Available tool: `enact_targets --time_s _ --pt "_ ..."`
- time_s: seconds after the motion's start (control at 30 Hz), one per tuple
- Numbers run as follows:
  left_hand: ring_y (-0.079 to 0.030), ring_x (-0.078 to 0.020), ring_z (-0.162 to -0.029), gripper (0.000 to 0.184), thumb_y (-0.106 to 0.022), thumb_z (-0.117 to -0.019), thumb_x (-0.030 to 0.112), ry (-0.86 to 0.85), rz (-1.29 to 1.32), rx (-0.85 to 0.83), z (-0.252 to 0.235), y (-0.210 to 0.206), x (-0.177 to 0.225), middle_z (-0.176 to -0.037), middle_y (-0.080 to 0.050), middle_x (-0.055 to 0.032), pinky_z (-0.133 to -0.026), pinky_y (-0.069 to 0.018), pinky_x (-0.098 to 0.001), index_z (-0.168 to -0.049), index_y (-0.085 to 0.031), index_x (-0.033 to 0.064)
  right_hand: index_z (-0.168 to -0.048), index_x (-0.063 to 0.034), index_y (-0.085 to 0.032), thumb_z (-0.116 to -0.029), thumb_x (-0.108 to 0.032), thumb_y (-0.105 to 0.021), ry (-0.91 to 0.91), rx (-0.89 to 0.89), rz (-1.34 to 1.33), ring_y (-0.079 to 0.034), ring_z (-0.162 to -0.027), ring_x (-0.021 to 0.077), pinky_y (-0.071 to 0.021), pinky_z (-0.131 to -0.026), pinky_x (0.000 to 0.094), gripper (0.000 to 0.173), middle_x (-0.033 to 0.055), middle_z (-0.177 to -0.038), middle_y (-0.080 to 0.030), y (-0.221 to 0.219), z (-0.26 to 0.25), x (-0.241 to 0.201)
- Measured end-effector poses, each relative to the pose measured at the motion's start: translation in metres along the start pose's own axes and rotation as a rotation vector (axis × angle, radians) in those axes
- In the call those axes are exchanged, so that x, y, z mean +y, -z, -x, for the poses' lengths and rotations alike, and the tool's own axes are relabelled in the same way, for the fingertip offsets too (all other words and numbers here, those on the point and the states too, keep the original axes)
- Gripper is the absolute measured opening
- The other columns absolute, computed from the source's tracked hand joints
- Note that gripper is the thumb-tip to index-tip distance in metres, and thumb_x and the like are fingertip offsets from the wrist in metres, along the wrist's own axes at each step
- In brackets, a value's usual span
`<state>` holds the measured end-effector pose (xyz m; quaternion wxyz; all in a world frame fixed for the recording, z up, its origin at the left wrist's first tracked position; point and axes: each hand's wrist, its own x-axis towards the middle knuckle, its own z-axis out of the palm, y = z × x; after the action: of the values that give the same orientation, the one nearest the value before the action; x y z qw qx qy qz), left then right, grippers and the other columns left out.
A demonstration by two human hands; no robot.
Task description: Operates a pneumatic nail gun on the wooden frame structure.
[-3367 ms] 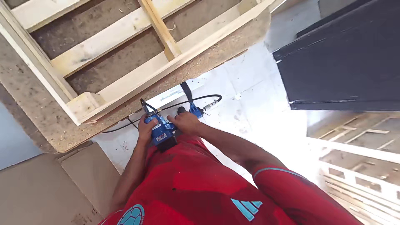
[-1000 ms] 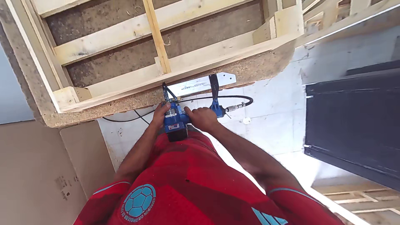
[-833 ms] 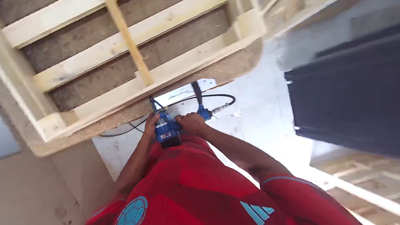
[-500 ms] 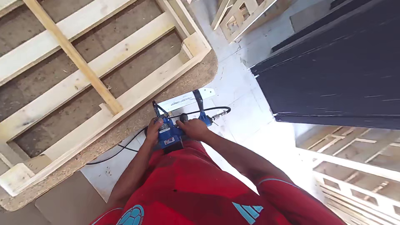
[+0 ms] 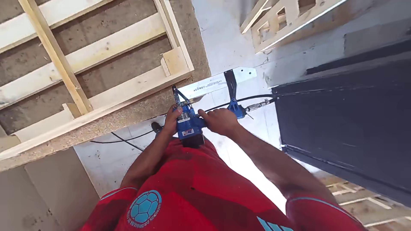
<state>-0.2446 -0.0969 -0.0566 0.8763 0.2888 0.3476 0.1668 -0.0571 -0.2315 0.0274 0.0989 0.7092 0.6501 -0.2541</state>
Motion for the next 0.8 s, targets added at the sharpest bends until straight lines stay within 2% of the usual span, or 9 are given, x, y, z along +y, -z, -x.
enact_targets --time_s 0.1,0.3,0.43,0.47,0.57,0.6,0.8 --pt "-0.073 -0.0288 -0.092 0.067 -0.070 -0.0890 0.040 -0.044 -0.005 0.032 -0.006 -0.006 0.003 -0.105 -0.070 -0.0195 -0.083 -0.0623 -0.0488 -0.137 -0.043 0.0015 -0.139 -0.0132 -0.048 -0.0982 -0.016 -0.054 0.058 0.046 0.028 -0.067 -0.074 0.0430 -0.0528 -0.063 0.0581 0.042 0.0193 -0.081 -0.064 0.008 -0.009 0.014" --pt "-0.073 -0.0295 -0.089 0.066 -0.072 -0.0862 0.039 -0.081 0.022 0.068 -0.011 -0.015 0.004 -0.101 -0.071 -0.0199 -0.081 -0.0627 -0.0492 -0.133 -0.045 0.0008 -0.139 -0.0134 -0.049 -0.0979 -0.015 -0.055 0.078 0.021 0.034 -0.068 -0.078 0.0433 -0.0528 -0.066 0.0585 0.042 0.0198 -0.084 -0.065 0.013 -0.017 0.026" --pt "-0.073 -0.0290 -0.089 0.067 -0.072 -0.0861 0.039 -0.081 -0.027 0.102 -0.011 -0.017 0.003 -0.102 -0.071 -0.0194 -0.082 -0.0626 -0.0489 -0.134 -0.045 0.0005 -0.122 -0.0099 -0.057 -0.0960 -0.014 -0.058 0.085 0.010 0.006 -0.069 -0.081 0.0440 -0.0532 -0.069 0.0595 0.027 0.0204 -0.087 -0.067 0.010 -0.019 0.029" --pt "-0.073 -0.0288 -0.089 0.066 -0.072 -0.0862 0.039 -0.082 -0.038 0.104 -0.011 -0.016 0.003 -0.102 -0.071 -0.0194 -0.082 -0.0627 -0.0489 -0.134 -0.046 0.0005 -0.123 -0.0102 -0.056 -0.0958 -0.014 -0.057 0.084 0.003 0.005 -0.069 -0.081 0.0438 -0.0533 -0.069 0.0595 0.028 0.0202 -0.087 -0.067 0.009 -0.020 0.029" --pt "-0.073 -0.0297 -0.090 0.067 -0.073 -0.0868 0.040 -0.069 -0.050 0.091 -0.011 -0.011 0.003 -0.103 -0.071 -0.0199 -0.083 -0.0626 -0.0496 -0.134 -0.045 0.0014 -0.139 -0.0133 -0.049 -0.0967 -0.015 -0.057 0.078 -0.008 0.011 -0.068 -0.079 0.0428 -0.0531 -0.068 0.0589 0.043 0.0191 -0.085 -0.066 0.005 -0.023 0.027" --pt "-0.073 -0.0300 -0.090 0.067 -0.073 -0.0866 0.040 -0.066 -0.050 0.091 -0.012 -0.011 0.003 -0.103 -0.071 -0.0201 -0.083 -0.0625 -0.0496 -0.134 -0.045 0.0014 -0.141 -0.0138 -0.048 -0.0962 -0.015 -0.057 0.078 -0.006 0.011 -0.068 -0.079 0.0427 -0.0530 -0.068 0.0586 0.045 0.0190 -0.084 -0.066 0.003 -0.023 0.027" --pt "-0.074 -0.0286 -0.091 0.066 -0.070 -0.0881 0.040 -0.063 -0.064 0.077 -0.017 -0.005 -0.001 -0.104 -0.071 -0.0190 -0.084 -0.0624 -0.0487 -0.137 -0.044 0.0029 -0.136 -0.0126 -0.050 -0.0960 -0.014 -0.057 0.082 0.047 0.025 -0.068 -0.075 0.0413 -0.0529 -0.065 0.0561 0.040 0.0178 -0.082 -0.065 -0.003 -0.024 0.028"
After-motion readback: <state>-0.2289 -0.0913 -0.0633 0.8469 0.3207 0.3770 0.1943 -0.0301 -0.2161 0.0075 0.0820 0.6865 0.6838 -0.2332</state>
